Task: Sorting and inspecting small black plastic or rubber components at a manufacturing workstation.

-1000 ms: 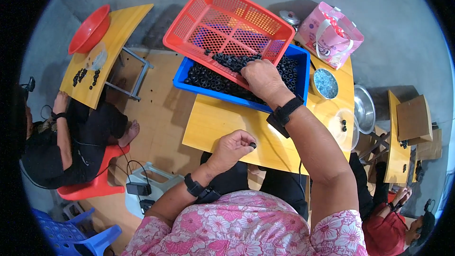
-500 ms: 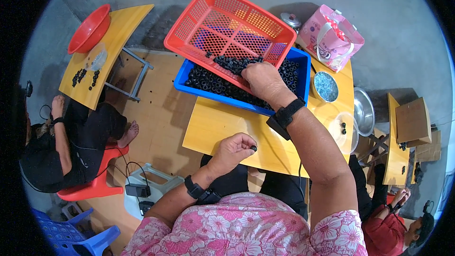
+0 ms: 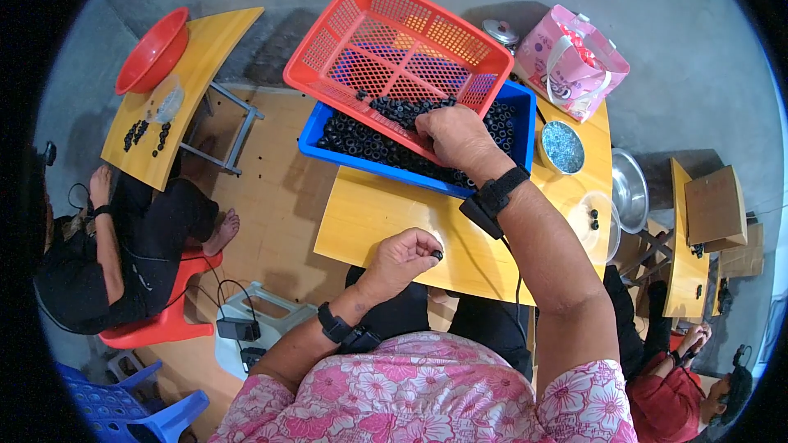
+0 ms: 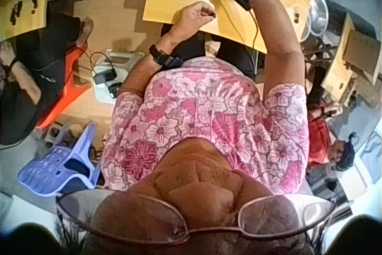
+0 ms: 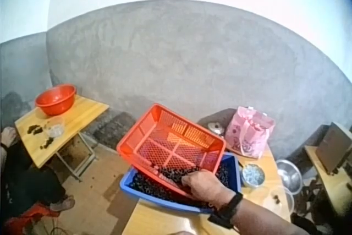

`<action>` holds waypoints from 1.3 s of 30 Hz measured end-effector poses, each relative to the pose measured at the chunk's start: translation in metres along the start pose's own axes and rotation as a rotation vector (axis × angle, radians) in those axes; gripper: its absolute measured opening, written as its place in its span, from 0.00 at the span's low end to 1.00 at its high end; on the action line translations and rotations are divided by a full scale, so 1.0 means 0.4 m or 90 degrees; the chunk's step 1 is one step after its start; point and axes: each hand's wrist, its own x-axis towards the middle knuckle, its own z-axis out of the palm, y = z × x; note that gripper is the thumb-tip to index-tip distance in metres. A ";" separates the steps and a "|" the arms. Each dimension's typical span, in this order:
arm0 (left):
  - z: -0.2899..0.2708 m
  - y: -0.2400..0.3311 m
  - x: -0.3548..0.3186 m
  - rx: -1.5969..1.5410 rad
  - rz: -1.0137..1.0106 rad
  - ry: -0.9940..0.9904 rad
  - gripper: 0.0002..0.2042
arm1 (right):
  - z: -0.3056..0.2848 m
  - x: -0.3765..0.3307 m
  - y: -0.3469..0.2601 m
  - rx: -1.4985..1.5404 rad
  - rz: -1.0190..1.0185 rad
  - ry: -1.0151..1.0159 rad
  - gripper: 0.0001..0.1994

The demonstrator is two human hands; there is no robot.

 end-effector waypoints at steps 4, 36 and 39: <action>0.000 -0.004 0.002 0.012 -0.002 -0.004 0.09 | 0.011 -0.001 0.009 -0.002 0.005 -0.006 0.08; -0.003 -0.004 -0.002 -0.014 -0.006 0.001 0.09 | 0.037 -0.006 0.029 0.040 0.018 -0.002 0.07; -0.002 0.000 -0.001 -0.013 -0.003 0.001 0.09 | 0.037 -0.002 0.030 0.002 0.038 -0.013 0.07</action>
